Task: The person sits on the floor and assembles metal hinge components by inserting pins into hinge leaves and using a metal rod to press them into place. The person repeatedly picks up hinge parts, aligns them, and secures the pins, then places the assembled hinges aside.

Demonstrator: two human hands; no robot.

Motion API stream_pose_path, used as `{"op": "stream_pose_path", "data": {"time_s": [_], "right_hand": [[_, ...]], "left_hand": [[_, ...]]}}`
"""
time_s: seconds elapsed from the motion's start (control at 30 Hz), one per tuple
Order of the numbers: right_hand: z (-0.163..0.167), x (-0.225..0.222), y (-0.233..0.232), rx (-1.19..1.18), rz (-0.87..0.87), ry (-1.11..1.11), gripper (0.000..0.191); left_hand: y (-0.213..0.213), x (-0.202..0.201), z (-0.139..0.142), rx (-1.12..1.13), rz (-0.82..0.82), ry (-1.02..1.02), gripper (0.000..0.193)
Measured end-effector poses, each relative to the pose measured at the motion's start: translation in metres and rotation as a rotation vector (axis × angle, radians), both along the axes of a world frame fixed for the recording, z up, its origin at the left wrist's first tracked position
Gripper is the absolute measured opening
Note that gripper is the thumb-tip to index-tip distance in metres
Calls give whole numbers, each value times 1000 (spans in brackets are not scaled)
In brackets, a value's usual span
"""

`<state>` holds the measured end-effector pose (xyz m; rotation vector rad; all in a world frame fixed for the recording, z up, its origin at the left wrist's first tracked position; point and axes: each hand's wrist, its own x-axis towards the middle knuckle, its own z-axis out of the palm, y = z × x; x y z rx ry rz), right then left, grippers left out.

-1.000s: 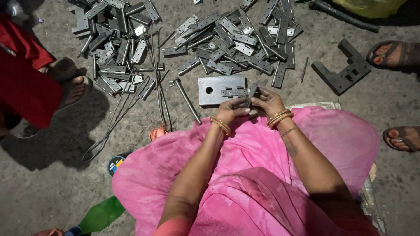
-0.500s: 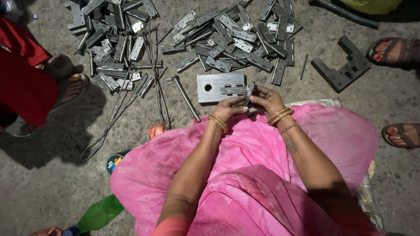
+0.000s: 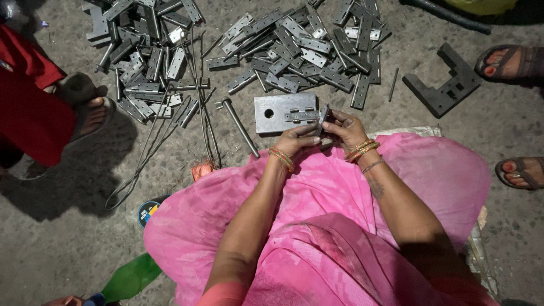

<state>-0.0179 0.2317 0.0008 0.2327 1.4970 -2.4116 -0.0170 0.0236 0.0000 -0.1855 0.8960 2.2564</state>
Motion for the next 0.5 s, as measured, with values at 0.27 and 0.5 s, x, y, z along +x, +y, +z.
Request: {"op": "stream_pose_path", "data": {"time_s": [0.27,0.5], "right_hand": [[-13,-3,1,296,-78,52,34],[-20,-4,-5,261,-203,-12,30]], "left_hand": [[6,-2,-26,-20,17,-23,40],[14,-4,-30,-89,99,-43,33]]}}
